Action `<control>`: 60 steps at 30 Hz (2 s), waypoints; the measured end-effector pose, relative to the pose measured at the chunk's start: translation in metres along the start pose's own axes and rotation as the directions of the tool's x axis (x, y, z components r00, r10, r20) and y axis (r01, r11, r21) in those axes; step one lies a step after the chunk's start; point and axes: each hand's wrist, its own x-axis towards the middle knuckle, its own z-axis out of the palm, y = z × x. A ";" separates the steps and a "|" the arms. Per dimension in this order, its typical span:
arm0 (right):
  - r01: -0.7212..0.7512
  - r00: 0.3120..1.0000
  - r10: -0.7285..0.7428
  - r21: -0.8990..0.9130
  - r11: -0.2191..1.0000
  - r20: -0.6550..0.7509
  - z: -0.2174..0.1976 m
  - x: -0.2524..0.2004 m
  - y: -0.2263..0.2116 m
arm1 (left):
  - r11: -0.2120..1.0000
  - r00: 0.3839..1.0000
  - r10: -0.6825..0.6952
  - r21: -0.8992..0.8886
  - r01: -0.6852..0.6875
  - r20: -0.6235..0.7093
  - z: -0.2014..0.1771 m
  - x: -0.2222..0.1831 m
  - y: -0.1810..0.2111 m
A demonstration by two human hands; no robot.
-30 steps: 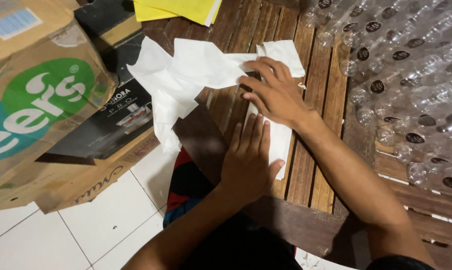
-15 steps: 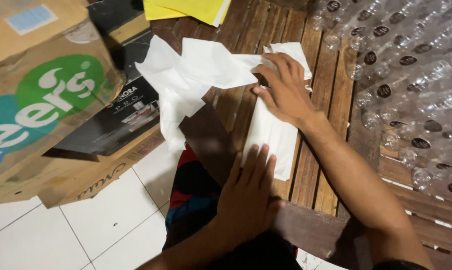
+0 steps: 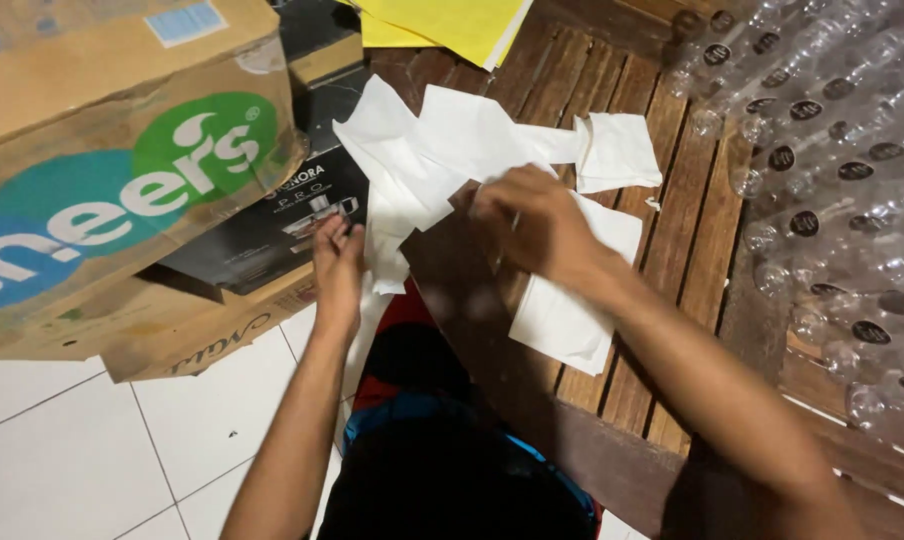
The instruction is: Folding white paper napkins and stacking them on a wooden table in a production area.
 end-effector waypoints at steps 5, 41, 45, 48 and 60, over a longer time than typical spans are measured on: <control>0.026 1.000 -0.022 -0.241 0.970 0.022 0.045 0.026 -0.007 | 0.970 0.984 -0.177 -0.167 0.178 0.022 0.008 0.041 0.003; -0.192 0.959 0.214 -0.130 0.973 0.187 -0.195 -0.003 -0.034 | 0.578 0.327 0.544 -0.063 -0.813 0.772 0.128 -0.031 0.219; -0.285 0.938 0.282 -0.016 0.959 0.202 -0.191 -0.005 -0.030 | 0.614 0.352 0.520 -0.054 -0.788 0.779 0.129 -0.037 0.222; -0.297 0.949 0.283 0.089 0.951 0.143 -0.192 -0.009 -0.022 | 0.599 0.255 0.469 -0.092 -0.796 0.846 0.124 -0.038 0.226; -0.273 0.960 0.273 0.018 0.962 -0.068 -0.204 -0.024 -0.012 | 0.651 0.654 0.644 0.164 -0.741 0.398 0.110 -0.036 0.210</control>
